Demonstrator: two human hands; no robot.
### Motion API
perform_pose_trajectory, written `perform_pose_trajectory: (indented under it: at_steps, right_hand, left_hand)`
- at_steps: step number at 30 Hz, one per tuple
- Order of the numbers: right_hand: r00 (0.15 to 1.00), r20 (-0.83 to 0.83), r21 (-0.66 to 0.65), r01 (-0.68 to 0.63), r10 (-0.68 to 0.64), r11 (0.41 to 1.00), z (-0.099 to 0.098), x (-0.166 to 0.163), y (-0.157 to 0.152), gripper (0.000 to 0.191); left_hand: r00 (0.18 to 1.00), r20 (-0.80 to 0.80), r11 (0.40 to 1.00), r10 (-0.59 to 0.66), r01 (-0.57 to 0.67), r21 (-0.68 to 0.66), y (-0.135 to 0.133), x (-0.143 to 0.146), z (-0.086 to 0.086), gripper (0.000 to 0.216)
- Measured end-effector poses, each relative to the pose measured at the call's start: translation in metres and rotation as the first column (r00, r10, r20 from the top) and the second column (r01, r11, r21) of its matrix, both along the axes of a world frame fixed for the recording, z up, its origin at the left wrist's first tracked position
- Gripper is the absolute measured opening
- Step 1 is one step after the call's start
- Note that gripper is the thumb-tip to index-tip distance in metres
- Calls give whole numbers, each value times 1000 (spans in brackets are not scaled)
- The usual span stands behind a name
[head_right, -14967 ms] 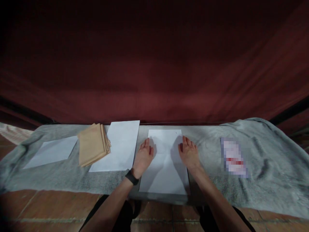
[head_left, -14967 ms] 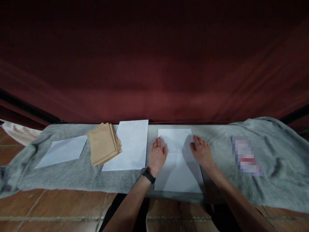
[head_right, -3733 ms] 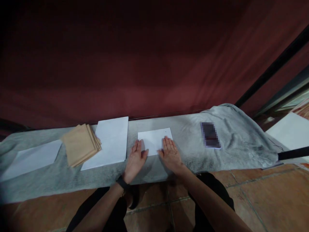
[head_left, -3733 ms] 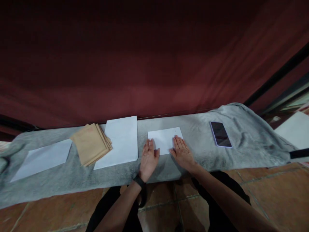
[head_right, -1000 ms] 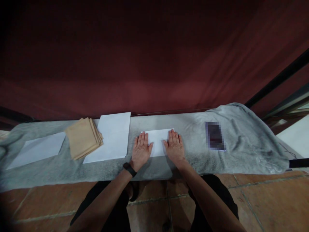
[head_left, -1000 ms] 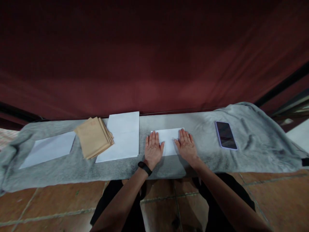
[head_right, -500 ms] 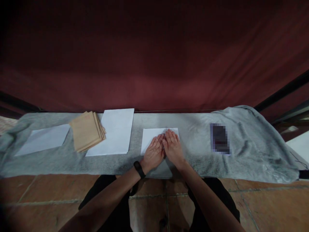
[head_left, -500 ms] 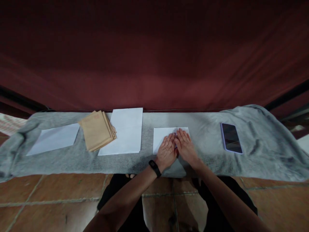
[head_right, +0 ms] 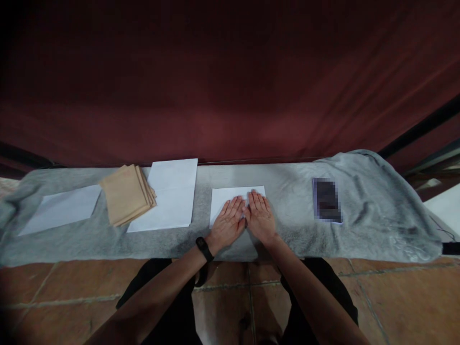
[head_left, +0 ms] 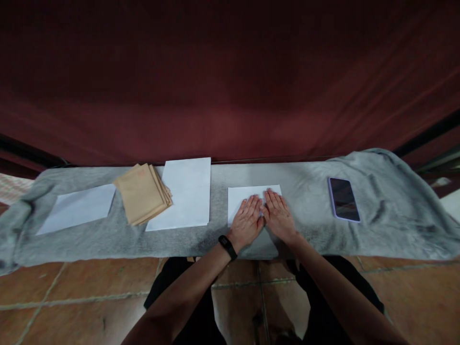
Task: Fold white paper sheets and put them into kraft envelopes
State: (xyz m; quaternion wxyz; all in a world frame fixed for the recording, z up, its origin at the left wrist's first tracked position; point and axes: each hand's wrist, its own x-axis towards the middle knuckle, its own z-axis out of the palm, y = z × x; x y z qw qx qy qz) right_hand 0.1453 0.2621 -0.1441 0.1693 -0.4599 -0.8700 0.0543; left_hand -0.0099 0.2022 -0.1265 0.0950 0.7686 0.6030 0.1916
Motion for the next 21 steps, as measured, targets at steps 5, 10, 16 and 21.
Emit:
perform_pose_trajectory:
  at_steps: [5, 10, 16, 21]
  right_hand:
    - [996, 7, 74, 83, -84, 994, -4, 9, -2, 62]
    - [987, 5, 101, 158, -159, 982, -5, 18, -4, 62]
    - [971, 5, 91, 238, -240, 967, 7, 9, -16, 57]
    - [1000, 2, 49, 24, -24, 999, 15, -13, -25, 52]
  left_hand:
    - [989, -140, 999, 42, -42, 2, 1, -4, 0, 59]
    - [956, -266, 992, 123, -121, 21, 1, -16, -1, 59]
    - [945, -293, 989, 145, -128, 76, 3, -19, 2, 58]
    - [957, -272, 990, 105, -73, 124, 12, -18, -4, 57]
